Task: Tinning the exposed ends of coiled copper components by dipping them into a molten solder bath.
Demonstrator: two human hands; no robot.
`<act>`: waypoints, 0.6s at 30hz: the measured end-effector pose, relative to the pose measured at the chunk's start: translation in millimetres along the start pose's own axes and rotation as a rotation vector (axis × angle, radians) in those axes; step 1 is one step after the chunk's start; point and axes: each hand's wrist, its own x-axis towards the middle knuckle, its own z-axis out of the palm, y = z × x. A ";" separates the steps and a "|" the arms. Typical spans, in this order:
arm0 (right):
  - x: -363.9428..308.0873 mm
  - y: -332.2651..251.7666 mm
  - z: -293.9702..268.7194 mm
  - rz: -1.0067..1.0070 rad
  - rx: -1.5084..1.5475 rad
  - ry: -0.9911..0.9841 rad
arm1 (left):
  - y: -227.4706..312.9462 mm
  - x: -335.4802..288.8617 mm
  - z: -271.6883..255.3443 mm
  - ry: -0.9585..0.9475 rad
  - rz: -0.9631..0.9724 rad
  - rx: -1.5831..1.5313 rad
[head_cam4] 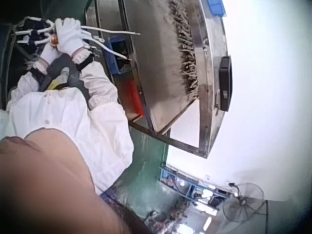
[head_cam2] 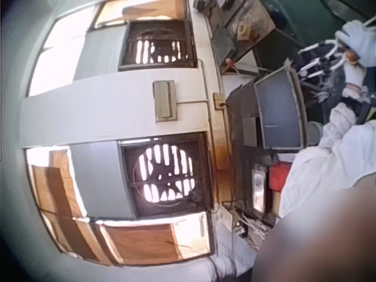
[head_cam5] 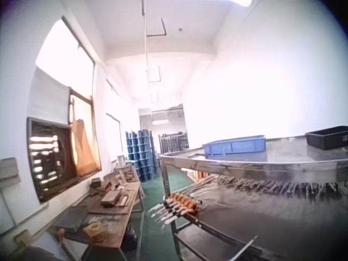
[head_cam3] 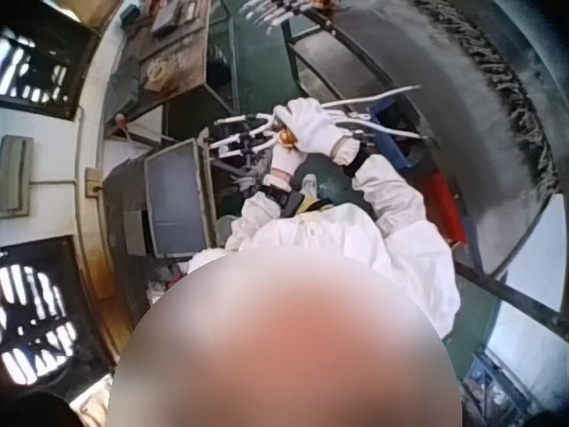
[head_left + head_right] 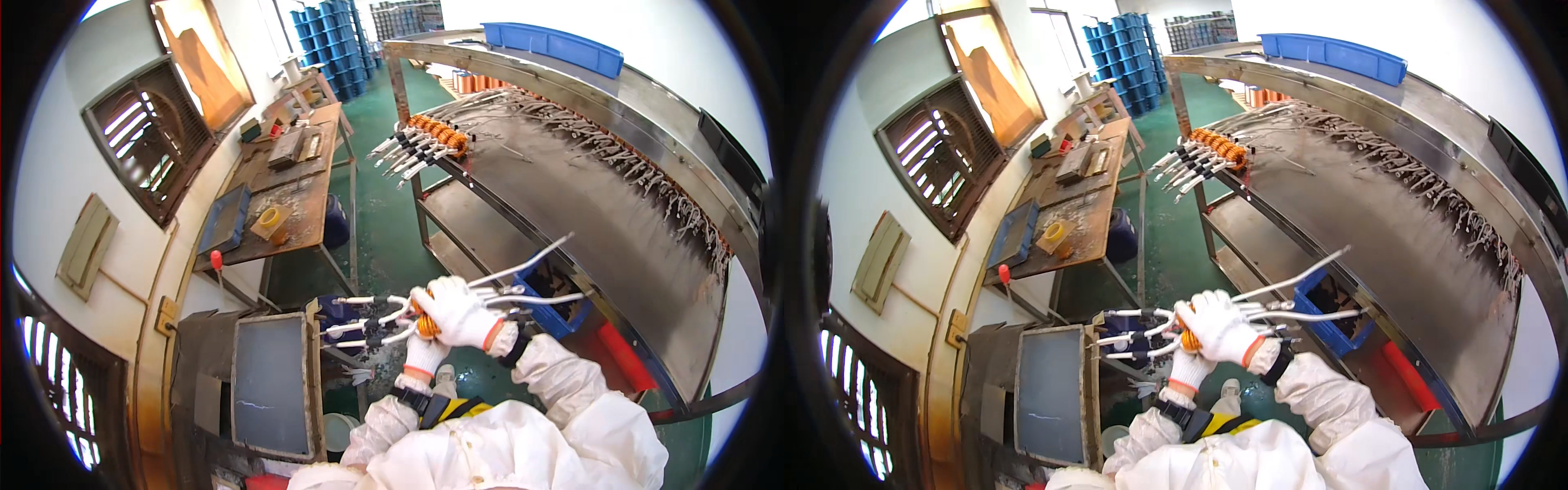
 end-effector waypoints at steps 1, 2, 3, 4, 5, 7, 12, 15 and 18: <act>7.7 13.5 -0.2 -0.011 -0.058 0.024 | -0.7 16.6 29.4 0.226 -0.041 -0.064; 15.9 28.5 -7.1 0.022 -0.063 -0.087 | -0.4 31.4 44.3 0.228 -0.078 -0.116; 24.2 44.3 -9.2 0.035 -0.081 -0.089 | -0.6 47.3 54.4 0.231 -0.117 -0.168; 30.2 57.2 -12.7 0.028 -0.094 -0.060 | -3.3 66.5 54.1 0.154 -0.150 -0.201; 32.9 70.9 -14.4 0.034 -0.104 -0.035 | 0.2 78.0 72.0 0.083 -0.195 -0.232; 39.3 91.9 -25.3 0.052 -0.133 -0.058 | -2.1 97.9 94.8 0.144 -0.266 -0.286; 50.1 134.0 -40.0 0.091 -0.143 -0.058 | -32.9 153.0 83.2 0.028 -0.408 -0.511; 55.3 164.5 -44.1 0.099 -0.139 -0.082 | -43.1 178.1 95.9 0.038 -0.424 -0.513; 56.0 196.2 -52.5 0.128 -0.137 -0.117 | -51.8 196.6 121.4 0.006 -0.390 -0.470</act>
